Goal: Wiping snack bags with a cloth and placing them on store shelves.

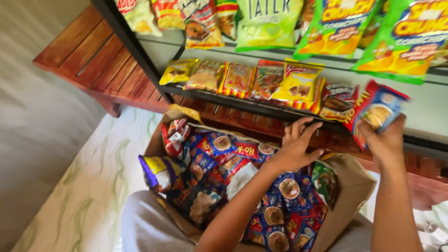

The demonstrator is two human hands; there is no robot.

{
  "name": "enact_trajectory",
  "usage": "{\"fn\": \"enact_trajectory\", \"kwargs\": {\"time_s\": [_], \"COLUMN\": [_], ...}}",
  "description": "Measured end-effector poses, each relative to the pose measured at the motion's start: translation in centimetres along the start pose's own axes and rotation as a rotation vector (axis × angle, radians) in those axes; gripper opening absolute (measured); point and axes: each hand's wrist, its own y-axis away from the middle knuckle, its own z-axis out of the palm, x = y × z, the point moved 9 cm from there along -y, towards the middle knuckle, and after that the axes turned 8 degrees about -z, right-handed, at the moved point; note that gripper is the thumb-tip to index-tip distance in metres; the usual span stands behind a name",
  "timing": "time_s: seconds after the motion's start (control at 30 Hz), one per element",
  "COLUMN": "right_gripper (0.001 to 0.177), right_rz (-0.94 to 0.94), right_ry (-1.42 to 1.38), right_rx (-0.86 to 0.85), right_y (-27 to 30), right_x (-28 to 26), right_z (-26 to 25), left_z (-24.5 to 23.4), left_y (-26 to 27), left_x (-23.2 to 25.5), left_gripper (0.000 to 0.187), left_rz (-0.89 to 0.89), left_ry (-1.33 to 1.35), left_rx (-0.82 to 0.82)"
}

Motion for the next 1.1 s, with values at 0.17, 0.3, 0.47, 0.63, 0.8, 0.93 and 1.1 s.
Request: {"fn": "enact_trajectory", "kwargs": {"time_s": [0.17, 0.3, 0.47, 0.63, 0.8, 0.93, 1.1], "right_gripper": [0.063, 0.106, 0.079, 0.064, 0.043, 0.042, 0.054], "right_rz": [0.081, 0.025, 0.091, -0.142, -0.362, -0.513, -0.395], "right_ry": [0.541, 0.444, 1.046, 0.994, 1.052, 0.784, 0.190], "right_rx": [-0.030, -0.059, -0.172, -0.026, -0.284, -0.401, -0.850], "right_y": [-6.6, -8.8, -7.3, -4.1, 2.9, 9.2, 19.6], "right_x": [0.4, 5.6, 5.5, 0.8, 2.6, -11.1, -16.2], "right_z": [2.2, 5.0, 6.5, 5.8, 11.6, 26.1, 42.4], "left_z": [2.9, 4.4, 2.1, -1.4, -3.6, -4.9, -3.1], "left_y": [-4.8, -4.0, -1.0, 4.0, 13.0, 21.5, 29.9], "left_x": [0.5, -0.7, -1.3, -5.0, -13.5, -20.5, -28.4], "left_gripper": [0.081, 0.081, 0.082, 0.078, 0.064, 0.057, 0.060], "left_rz": [-0.004, 0.028, 0.039, 0.024, -0.073, -0.255, -0.502], "left_ry": [-0.037, -0.031, -0.030, -0.007, 0.110, 0.156, 0.036], "left_rx": [0.000, -0.006, -0.083, -0.060, -0.050, -0.097, -0.209]}}
